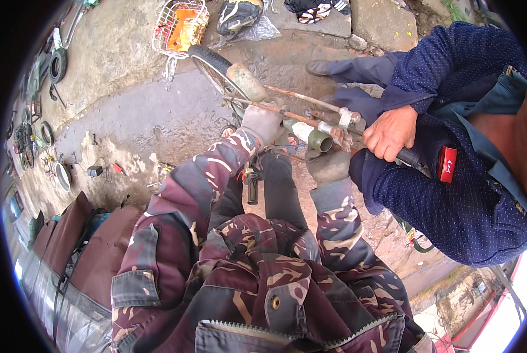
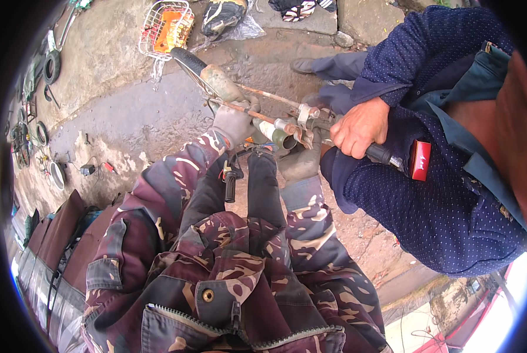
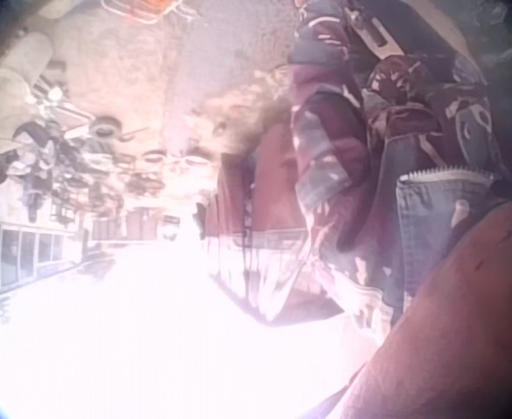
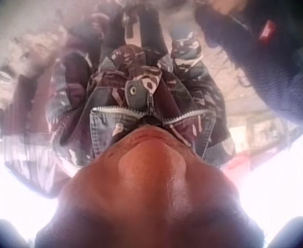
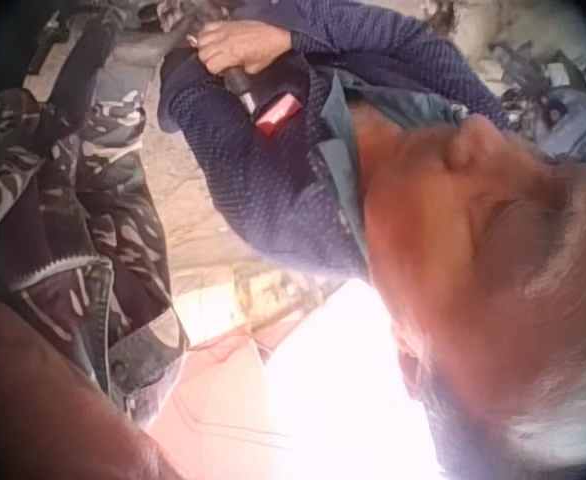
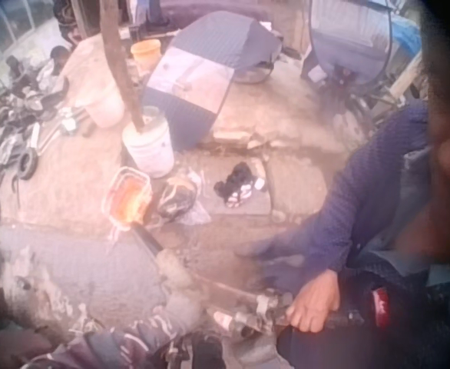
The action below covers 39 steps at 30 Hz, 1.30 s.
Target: The person removes the handlebar assembly from a bicycle using a hammer and wrench, then reattaches it and tightens the stem. The person also uses a wrench to adjust the front wheel axle nuts.
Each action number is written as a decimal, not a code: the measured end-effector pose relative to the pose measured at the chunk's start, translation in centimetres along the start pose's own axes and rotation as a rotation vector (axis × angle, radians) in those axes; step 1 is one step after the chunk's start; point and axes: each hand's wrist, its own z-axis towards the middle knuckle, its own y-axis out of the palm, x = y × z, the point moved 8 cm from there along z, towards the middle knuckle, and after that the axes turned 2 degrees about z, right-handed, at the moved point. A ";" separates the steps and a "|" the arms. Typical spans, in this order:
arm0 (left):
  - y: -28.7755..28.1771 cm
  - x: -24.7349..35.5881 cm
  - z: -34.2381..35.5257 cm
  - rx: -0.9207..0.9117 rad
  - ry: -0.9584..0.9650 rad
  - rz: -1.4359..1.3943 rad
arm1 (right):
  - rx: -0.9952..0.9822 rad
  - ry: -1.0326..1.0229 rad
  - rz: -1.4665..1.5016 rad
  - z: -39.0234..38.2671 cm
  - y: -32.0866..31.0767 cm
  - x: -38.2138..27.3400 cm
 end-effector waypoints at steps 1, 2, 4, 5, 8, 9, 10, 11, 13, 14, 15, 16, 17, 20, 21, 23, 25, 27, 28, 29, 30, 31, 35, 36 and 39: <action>0.7 -0.3 0.0 -0.064 -0.031 0.031 | 0.036 0.027 -0.033 -0.3 -0.1 -0.3; 0.8 -0.4 0.1 -0.053 -0.026 0.015 | 0.049 0.050 -0.073 -0.7 -0.2 -0.6; 0.9 -0.6 0.1 -0.021 -0.013 -0.004 | 0.023 0.116 -0.064 -1.5 -0.1 -1.0; 0.6 -0.7 0.0 0.017 -0.005 0.008 | 0.005 0.143 -0.106 -2.0 -0.2 -1.1; 0.9 -1.1 -0.2 0.005 -0.029 -0.038 | -0.019 0.155 -0.192 -2.7 -0.1 -1.6; 0.9 -1.2 -0.2 0.003 -0.037 -0.040 | -0.006 0.167 -0.204 -2.8 0.0 -1.6; 0.8 -1.2 -0.2 0.016 -0.038 -0.040 | 0.062 0.153 -0.233 -3.0 0.0 -1.7; 0.8 -1.2 -0.2 0.010 -0.045 -0.032 | 0.047 0.211 -0.177 -3.5 0.7 -1.2; 0.6 -1.1 -0.2 0.020 -0.061 -0.047 | 0.099 0.186 -0.245 -4.4 2.1 -1.1; 0.5 -1.1 -0.2 0.009 -0.072 -0.052 | 0.249 0.133 -0.297 -5.3 2.0 -1.4; 0.4 -1.1 -0.1 0.009 -0.086 -0.050 | 0.278 0.090 -0.471 -6.7 2.5 -1.9; 0.2 -1.1 -0.1 0.007 -0.088 -0.046 | 0.195 -0.030 -0.740 -8.0 4.1 -3.1; 0.1 -1.1 -0.1 0.005 -0.095 -0.043 | 0.102 -0.138 -1.013 -9.4 5.5 -3.9; 0.5 -1.0 -0.3 -0.078 -0.088 -0.012 | -0.266 -0.749 -1.621 -12.2 10.8 -5.1; 0.6 -1.0 -0.2 -0.101 -0.087 0.016 | -0.431 -1.120 -1.919 -13.5 12.5 -4.4; -0.4 -0.8 -0.2 0.010 -0.059 -0.007 | -0.580 -1.646 -2.144 -14.2 13.1 -3.3; -0.7 -1.0 -0.3 0.030 -0.074 -0.059 | -0.596 -1.675 -2.142 -12.6 12.5 -3.3; -0.2 -1.3 -0.2 -0.039 -0.087 -0.085 | -0.612 -1.707 -2.122 -11.4 12.4 -3.6; 0.2 -1.3 -0.3 -0.087 -0.092 -0.100 | -0.623 -1.667 -2.162 -10.8 12.3 -3.6; 0.2 -1.4 -0.3 -0.077 -0.097 -0.114 | -0.633 -1.632 -2.197 -10.3 12.4 -3.5; 0.3 -1.4 -0.2 -0.090 -0.083 -0.109 | -0.618 -1.581 -2.220 -10.0 12.5 -3.6; 0.4 -1.3 -0.3 -0.086 -0.068 -0.101 | -0.599 -1.527 -2.256 -9.8 12.6 -3.7; 0.8 -1.8 -0.6 -0.075 -0.112 -0.027 | -0.448 -0.969 -1.897 -8.1 12.3 -5.6; 1.0 -2.0 -0.7 -0.073 -0.143 -0.030 | -0.487 -0.982 -1.882 -8.4 12.6 -5.5; 2.0 -2.5 -0.9 -0.133 -0.177 -0.032 | -0.625 -1.040 -1.925 -9.2 13.1 -4.5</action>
